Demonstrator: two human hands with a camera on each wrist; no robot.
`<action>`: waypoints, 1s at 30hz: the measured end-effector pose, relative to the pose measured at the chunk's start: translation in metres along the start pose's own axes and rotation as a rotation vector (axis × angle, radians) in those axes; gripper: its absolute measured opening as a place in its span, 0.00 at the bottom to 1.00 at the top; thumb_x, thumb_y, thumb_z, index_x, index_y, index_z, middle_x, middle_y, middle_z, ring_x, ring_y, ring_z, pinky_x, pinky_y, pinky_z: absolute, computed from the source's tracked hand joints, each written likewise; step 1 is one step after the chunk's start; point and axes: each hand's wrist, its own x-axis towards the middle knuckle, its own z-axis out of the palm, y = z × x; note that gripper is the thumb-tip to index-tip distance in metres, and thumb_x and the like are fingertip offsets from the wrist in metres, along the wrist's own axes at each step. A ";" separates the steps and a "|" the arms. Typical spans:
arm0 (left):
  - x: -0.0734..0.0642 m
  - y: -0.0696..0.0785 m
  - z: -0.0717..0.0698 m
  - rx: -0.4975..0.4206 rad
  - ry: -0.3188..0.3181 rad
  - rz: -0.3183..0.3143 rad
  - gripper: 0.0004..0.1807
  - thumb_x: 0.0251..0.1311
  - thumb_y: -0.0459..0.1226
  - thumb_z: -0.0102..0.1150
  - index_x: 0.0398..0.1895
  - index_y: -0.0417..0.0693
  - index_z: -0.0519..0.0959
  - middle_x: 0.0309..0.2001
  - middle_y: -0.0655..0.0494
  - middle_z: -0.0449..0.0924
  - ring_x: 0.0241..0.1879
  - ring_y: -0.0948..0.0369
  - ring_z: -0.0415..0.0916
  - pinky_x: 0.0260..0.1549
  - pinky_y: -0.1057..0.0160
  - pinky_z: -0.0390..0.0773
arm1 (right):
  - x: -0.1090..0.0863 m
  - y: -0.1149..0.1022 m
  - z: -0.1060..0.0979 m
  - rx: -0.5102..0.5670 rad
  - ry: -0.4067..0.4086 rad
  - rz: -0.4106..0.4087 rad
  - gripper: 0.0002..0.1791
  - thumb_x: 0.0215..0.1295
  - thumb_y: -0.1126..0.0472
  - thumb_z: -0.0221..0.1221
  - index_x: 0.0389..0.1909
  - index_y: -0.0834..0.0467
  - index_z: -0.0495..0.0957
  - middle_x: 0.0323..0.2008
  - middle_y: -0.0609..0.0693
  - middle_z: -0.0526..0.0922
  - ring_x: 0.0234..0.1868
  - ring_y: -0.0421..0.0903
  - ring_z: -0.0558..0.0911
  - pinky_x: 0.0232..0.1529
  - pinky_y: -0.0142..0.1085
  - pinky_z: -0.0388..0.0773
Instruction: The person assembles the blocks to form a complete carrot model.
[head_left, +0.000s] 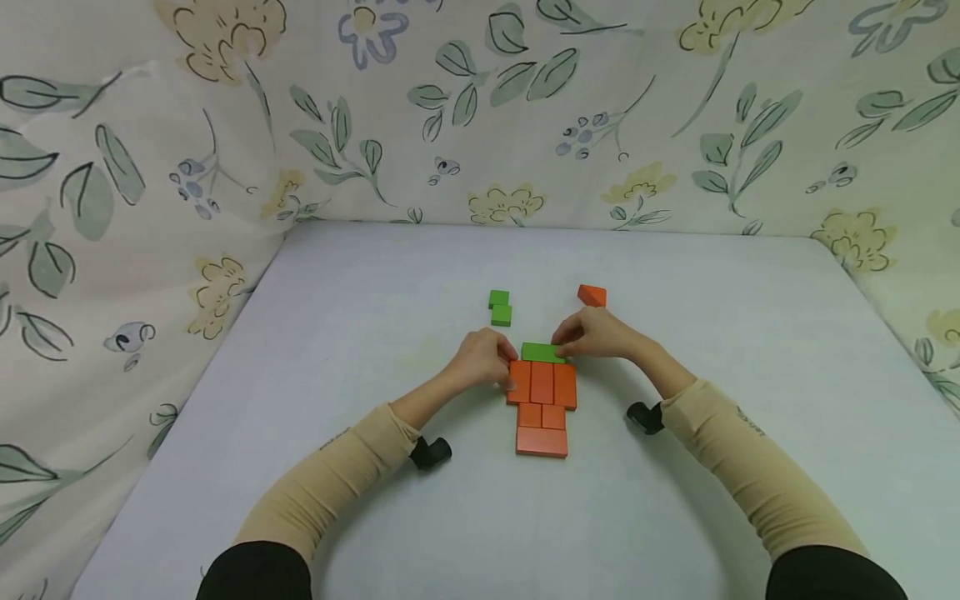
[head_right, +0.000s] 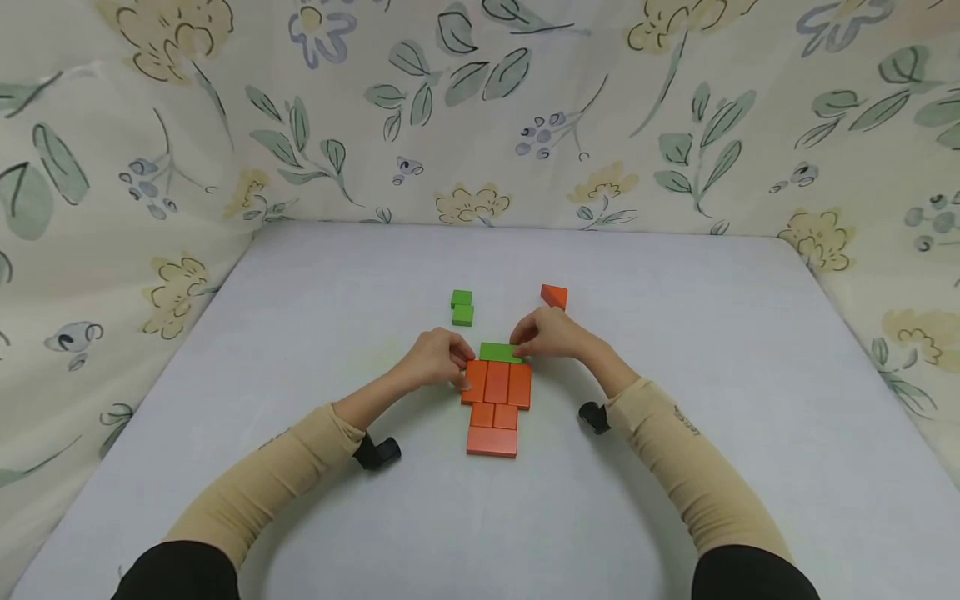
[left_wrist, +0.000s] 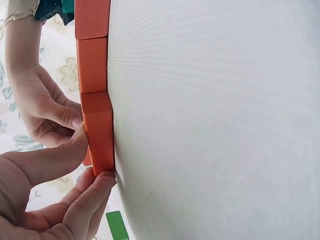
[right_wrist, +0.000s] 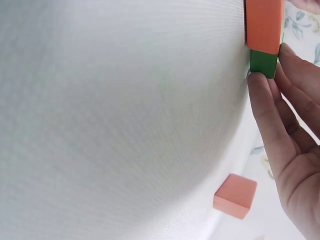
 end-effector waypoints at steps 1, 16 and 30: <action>0.000 0.000 0.000 -0.005 0.000 -0.001 0.20 0.38 0.26 0.78 0.40 0.36 0.84 0.32 0.51 0.83 0.31 0.60 0.77 0.31 0.68 0.77 | 0.000 0.000 0.000 0.000 -0.001 -0.002 0.10 0.60 0.65 0.66 0.41 0.65 0.85 0.36 0.53 0.86 0.35 0.44 0.81 0.42 0.41 0.80; 0.000 -0.002 0.000 -0.013 -0.001 0.003 0.19 0.38 0.26 0.78 0.39 0.36 0.84 0.31 0.52 0.82 0.31 0.60 0.76 0.31 0.67 0.76 | 0.011 -0.007 -0.009 -0.050 -0.071 0.052 0.12 0.62 0.63 0.65 0.43 0.65 0.84 0.37 0.52 0.85 0.38 0.46 0.80 0.44 0.41 0.78; -0.001 -0.001 -0.002 -0.011 -0.001 0.032 0.18 0.39 0.26 0.77 0.38 0.36 0.84 0.31 0.51 0.83 0.29 0.60 0.76 0.31 0.68 0.76 | 0.069 -0.041 -0.001 -0.153 0.072 0.033 0.14 0.60 0.68 0.63 0.47 0.68 0.82 0.43 0.59 0.84 0.45 0.53 0.79 0.49 0.44 0.76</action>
